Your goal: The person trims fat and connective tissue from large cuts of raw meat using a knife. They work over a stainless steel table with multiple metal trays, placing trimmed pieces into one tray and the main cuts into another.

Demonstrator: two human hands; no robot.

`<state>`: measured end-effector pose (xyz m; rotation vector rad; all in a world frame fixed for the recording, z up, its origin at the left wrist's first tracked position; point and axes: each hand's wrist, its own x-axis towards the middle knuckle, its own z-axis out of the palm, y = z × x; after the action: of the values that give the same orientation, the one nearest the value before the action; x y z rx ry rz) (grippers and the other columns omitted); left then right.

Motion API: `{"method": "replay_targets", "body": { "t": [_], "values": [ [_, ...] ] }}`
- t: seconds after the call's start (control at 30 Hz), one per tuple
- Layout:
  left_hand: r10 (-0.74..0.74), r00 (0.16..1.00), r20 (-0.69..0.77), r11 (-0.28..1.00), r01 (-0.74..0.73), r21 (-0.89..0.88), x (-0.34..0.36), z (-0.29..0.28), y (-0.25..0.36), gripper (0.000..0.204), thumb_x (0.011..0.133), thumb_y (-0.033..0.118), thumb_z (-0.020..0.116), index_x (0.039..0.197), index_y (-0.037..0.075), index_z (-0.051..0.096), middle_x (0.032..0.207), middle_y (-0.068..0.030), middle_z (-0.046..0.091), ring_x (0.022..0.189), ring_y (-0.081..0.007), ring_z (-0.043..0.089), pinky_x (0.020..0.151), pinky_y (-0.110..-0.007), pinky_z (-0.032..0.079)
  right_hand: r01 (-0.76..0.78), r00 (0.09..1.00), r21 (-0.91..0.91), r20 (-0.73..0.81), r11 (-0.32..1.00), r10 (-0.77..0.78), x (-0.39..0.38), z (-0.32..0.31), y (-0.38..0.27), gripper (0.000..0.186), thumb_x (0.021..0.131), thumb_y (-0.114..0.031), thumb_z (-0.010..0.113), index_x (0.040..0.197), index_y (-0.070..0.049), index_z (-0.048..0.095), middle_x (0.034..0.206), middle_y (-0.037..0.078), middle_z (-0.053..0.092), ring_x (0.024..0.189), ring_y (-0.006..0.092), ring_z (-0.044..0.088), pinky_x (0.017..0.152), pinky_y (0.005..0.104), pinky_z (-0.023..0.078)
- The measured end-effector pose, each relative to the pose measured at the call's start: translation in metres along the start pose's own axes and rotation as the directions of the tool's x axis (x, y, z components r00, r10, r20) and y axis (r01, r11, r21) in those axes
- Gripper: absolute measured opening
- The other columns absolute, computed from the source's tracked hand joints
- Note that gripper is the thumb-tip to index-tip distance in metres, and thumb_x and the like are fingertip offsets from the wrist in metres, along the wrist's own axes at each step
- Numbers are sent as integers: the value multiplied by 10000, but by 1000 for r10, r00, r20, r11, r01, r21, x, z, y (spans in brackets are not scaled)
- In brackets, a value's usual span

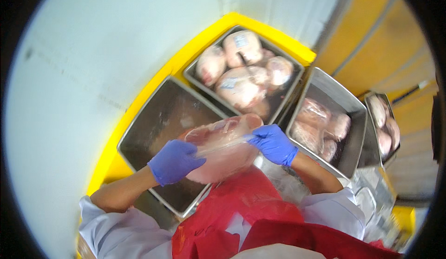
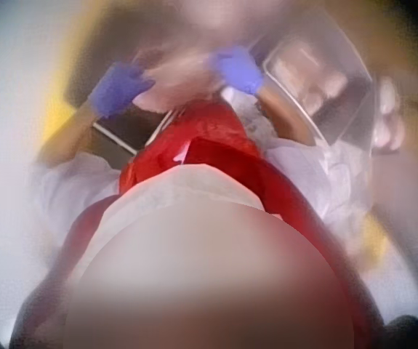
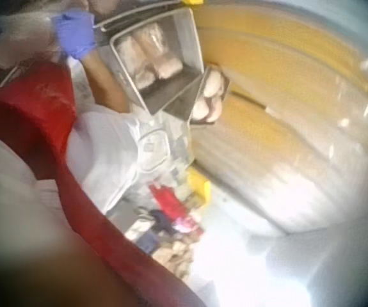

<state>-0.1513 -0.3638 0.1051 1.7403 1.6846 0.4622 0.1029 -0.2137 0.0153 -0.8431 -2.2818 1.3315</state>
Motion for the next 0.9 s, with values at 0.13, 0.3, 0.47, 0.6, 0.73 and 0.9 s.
{"method": "replay_targets", "body": {
  "t": [0.13, 0.3, 0.47, 0.6, 0.73, 0.9],
  "values": [
    [40, 997, 60, 997, -43, 58, 40, 17, 41, 437, 824, 365, 729, 668, -17, 584, 558, -144, 404, 568, -132, 346, 531, -380, 392, -47, 995, 36, -83, 998, 50, -38, -34, 23, 306, 892, -354, 640, 822, -63, 708, 787, 195, 641, 684, 375, 581, 666, 398, 502],
    [57, 979, 194, 996, -68, 51, 85, 52, 86, 458, 838, 354, 732, 634, -13, 552, 549, -115, 363, 571, -111, 319, 502, -362, 346, -89, 985, 34, -143, 995, 93, -93, -83, 44, 306, 891, -352, 630, 794, -70, 701, 791, 175, 647, 741, 358, 609, 700, 406, 501],
    [293, 901, 321, 929, -347, 128, 121, 99, 109, 170, 931, 277, 606, 812, 167, 660, 652, -134, 505, 575, -319, 506, 526, -411, 403, -93, 962, -123, -267, 988, 57, -144, -130, 65, 202, 876, -230, 695, 853, -30, 712, 736, 174, 645, 605, 284, 534, 644, 359, 508],
    [412, 832, 372, 861, -489, 140, 157, 124, 138, 163, 929, 264, 608, 845, 144, 679, 661, -120, 515, 578, -310, 511, 522, -404, 406, -223, 926, -84, -329, 971, 184, -173, -165, 73, 254, 871, -225, 701, 722, -24, 654, 634, 184, 553, 551, 295, 437, 567, 383, 444],
    [439, 769, 465, 840, -534, 90, 205, 144, 160, 173, 891, 237, 642, 826, 76, 654, 649, -134, 501, 565, -301, 488, 512, -405, 395, -269, 894, -63, -388, 961, 225, -200, -189, 92, 284, 878, -199, 698, 683, -10, 617, 616, 191, 524, 553, 301, 389, 560, 372, 426],
    [722, 557, 411, 612, -791, -4, 248, 159, 149, 372, 863, 303, 698, 692, -4, 576, 634, -206, 494, 562, -352, 465, 541, -426, 389, -220, 863, -10, -468, 975, 190, -210, -196, 117, 305, 877, -158, 700, 663, 14, 566, 585, 149, 407, 571, 162, 339, 536, 350, 390]
  ]
}}
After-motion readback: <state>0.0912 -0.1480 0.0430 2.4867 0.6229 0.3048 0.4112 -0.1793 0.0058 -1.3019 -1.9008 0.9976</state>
